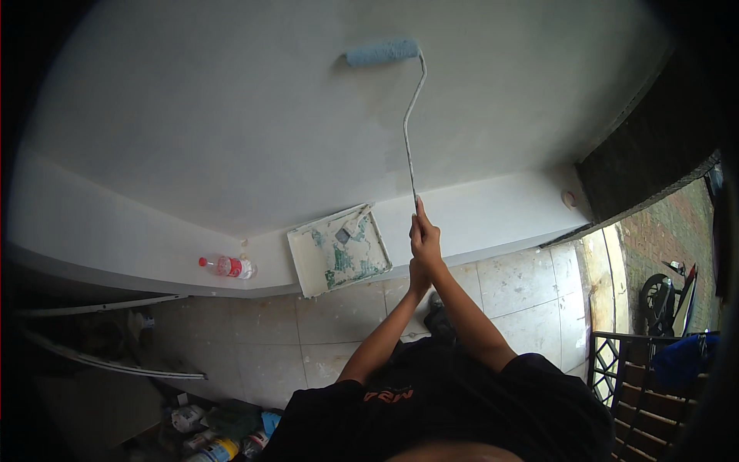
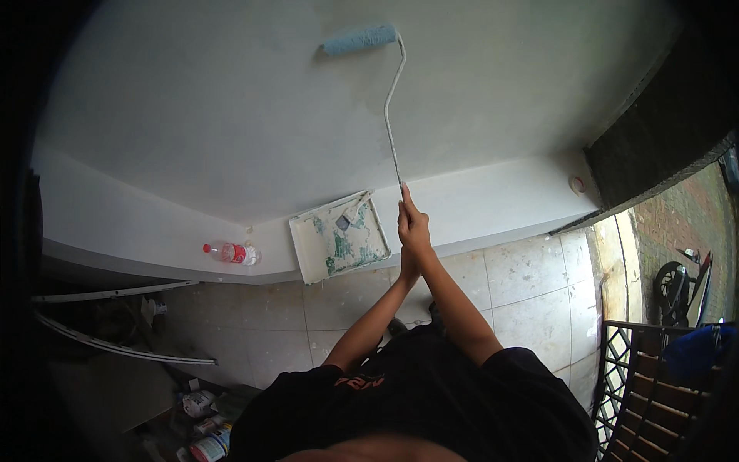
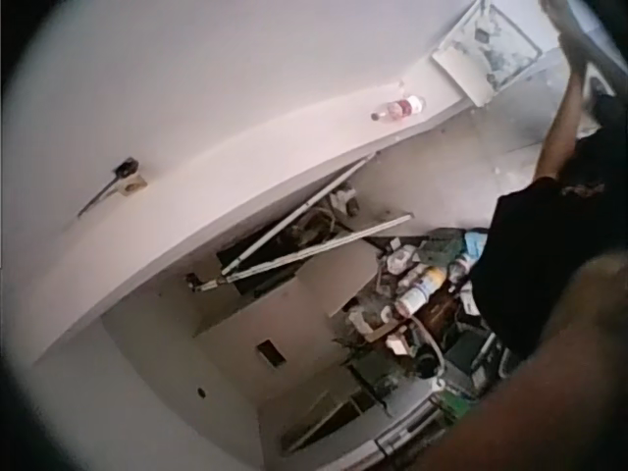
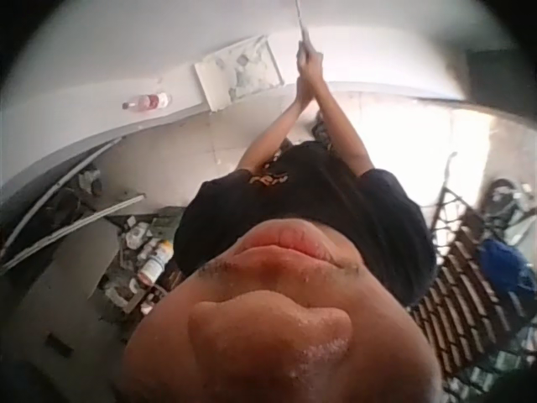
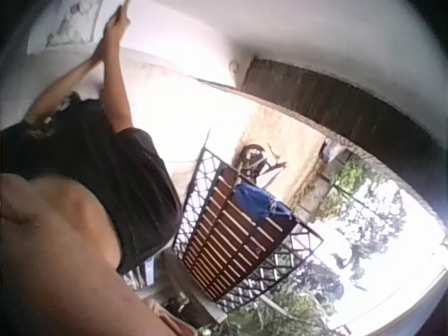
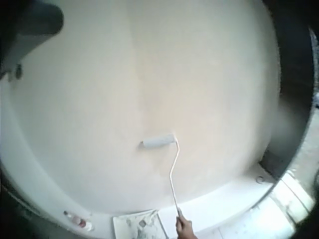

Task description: Use a paint roller to apply light blue paint to a white wall.

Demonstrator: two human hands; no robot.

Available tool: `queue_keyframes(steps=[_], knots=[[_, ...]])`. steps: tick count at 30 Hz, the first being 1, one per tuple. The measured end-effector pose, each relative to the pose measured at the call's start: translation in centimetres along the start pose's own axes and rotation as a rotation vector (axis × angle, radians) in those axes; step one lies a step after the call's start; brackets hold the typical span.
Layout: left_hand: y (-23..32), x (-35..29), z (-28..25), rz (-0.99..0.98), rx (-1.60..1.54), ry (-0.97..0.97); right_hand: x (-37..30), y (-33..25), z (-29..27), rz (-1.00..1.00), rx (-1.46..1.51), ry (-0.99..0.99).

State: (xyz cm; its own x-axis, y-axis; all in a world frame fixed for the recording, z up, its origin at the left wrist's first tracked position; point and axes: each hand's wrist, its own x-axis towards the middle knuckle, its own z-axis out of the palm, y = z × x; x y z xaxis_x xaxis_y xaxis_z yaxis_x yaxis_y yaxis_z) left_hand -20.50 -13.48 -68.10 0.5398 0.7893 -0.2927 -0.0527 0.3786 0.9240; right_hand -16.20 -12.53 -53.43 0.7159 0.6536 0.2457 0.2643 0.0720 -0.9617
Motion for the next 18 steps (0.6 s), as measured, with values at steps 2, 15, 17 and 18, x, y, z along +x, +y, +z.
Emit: queue_keyframes(steps=[2, 15, 17, 18], knots=[[-3.3, -4.0, -1.5, -0.007, -0.019, -0.033, -3.0, 4.0, -1.1, -0.003, -0.025, 0.008], [8.5, -0.7, 2.9, 0.587, 0.284, -0.035, 4.1, -3.7, -0.7, -0.124, -0.02, 0.051], [4.0, -2.4, 0.9, 0.464, 0.558, -0.144, 0.7, -0.8, -0.8, -0.011, 0.007, 0.024], [1.4, -4.1, 0.4, 0.445, 0.488, -0.138, -1.6, 1.3, -1.0, 0.003, -0.036, 0.027]])
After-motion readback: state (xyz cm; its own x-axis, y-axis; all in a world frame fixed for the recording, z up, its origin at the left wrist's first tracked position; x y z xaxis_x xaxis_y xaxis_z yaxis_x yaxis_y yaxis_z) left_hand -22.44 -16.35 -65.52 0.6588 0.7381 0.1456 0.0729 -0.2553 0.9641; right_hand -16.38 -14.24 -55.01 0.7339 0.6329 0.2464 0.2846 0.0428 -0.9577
